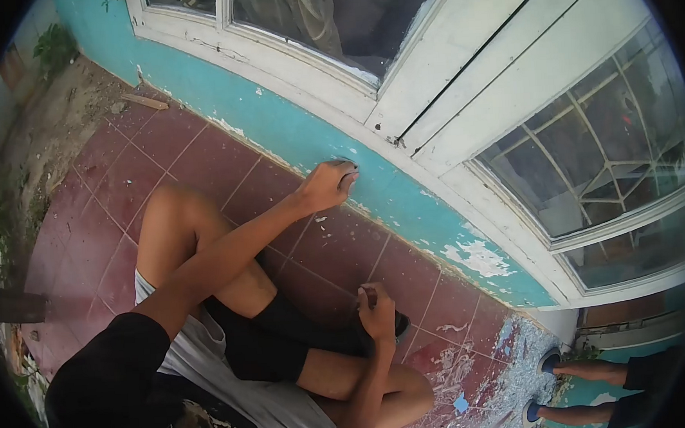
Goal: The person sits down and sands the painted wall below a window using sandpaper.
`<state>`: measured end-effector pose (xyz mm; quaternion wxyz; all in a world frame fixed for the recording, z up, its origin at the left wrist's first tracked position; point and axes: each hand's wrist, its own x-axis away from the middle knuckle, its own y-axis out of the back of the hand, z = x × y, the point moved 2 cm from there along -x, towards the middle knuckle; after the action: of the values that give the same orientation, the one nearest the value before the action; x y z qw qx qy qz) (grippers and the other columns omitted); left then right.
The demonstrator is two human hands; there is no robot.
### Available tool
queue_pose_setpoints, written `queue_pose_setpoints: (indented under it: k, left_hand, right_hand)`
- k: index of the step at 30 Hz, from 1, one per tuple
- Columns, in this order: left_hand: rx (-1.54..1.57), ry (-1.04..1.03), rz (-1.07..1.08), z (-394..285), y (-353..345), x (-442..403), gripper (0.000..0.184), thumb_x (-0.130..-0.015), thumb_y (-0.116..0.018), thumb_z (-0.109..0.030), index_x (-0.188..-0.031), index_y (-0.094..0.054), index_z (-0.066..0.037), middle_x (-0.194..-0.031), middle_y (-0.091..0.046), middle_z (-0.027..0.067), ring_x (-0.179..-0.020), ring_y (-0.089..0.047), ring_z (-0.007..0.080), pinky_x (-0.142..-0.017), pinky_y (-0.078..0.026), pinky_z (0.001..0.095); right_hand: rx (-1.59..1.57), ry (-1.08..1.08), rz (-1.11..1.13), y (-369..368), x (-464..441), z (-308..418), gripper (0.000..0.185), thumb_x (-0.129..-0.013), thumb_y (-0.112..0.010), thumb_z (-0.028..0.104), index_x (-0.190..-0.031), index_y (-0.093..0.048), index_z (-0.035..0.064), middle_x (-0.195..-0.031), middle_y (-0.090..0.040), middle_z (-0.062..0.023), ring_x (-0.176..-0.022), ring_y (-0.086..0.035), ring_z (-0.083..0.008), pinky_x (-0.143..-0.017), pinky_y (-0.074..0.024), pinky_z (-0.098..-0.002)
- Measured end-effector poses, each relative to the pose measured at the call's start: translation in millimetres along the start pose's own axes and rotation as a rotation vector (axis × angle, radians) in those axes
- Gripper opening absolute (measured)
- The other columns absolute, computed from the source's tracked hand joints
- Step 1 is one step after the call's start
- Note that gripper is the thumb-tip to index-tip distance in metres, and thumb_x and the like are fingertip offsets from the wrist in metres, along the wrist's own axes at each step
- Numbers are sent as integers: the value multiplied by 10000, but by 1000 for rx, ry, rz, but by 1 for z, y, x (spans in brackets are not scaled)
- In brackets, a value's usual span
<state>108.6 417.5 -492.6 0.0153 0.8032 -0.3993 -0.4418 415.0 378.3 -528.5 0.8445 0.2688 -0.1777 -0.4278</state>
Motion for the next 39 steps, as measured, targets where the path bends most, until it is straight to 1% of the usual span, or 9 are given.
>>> queue_pose_setpoints:
  k: [4,10,13,15,19,24,28,33,39]
  left_hand:
    - [60,114,-135,-19,26,-23,133,-932,-622,-71,-1006,-616,39,-960,-672,233,-838,-645,445,-705,-530,456]
    - [26,-65,-90,-9,7,-4,97,-928,-642,-56,-915,-602,32,-826,-628,203,-680,-594,382,-628,-492,374]
    - [116,157,-132,-20,28,-28,105,-928,-643,-60,-898,-606,34,-813,-628,204,-690,-605,387,-642,-502,383]
    - [103,104,-250,-15,24,-25,131,-929,-641,-63,-853,-607,38,-792,-632,197,-668,-617,361,-628,-502,386]
    - [-18,-60,-66,-7,5,-8,167,-928,-643,-70,-804,-598,33,-761,-626,187,-655,-618,346,-623,-500,388]
    - [126,272,-193,-26,40,-36,172,-926,-642,-77,-800,-592,29,-758,-630,196,-687,-613,370,-646,-501,404]
    - [-8,43,-124,-10,15,-18,183,-934,-637,-82,-794,-588,25,-718,-625,191,-676,-612,359,-635,-496,406]
    - [192,336,-114,-44,50,-42,150,-923,-611,-51,-799,-596,32,-816,-689,208,-739,-671,378,-707,-534,425]
    - [-65,57,-71,-26,11,-17,106,-946,-575,-49,-890,-609,34,-873,-683,205,-791,-672,379,-692,-537,438]
  right_hand:
    - [-16,5,-16,1,5,-5,134,-949,-649,82,-1050,-647,-5,-807,-721,-144,-670,-711,-207,-614,-538,-327]
    - [-2,-41,9,0,2,-10,158,-959,-652,98,-1059,-655,-24,-834,-712,-110,-719,-691,-148,-602,-549,-274]
    - [17,-35,25,8,4,-3,157,-958,-654,95,-1059,-654,-25,-839,-711,-109,-717,-688,-146,-605,-555,-279]
    - [32,-75,16,6,9,-6,156,-960,-653,95,-1063,-651,-23,-839,-712,-113,-718,-689,-147,-603,-551,-277]
    - [5,-57,30,5,4,1,160,-964,-643,92,-1071,-648,-27,-870,-719,-119,-740,-696,-156,-608,-552,-278]
    - [-23,-72,28,3,6,2,163,-964,-640,95,-1064,-647,-34,-893,-724,-133,-765,-708,-169,-619,-563,-282]
    - [-23,-26,-17,3,7,2,122,-948,-651,89,-1026,-647,-5,-799,-722,-139,-646,-712,-210,-608,-533,-318]
    - [29,-41,25,5,7,1,170,-970,-640,107,-1073,-655,-27,-873,-726,-134,-744,-707,-167,-611,-566,-290]
    - [-5,-63,20,1,5,5,154,-966,-645,94,-1056,-653,-31,-852,-717,-127,-712,-693,-157,-601,-563,-291]
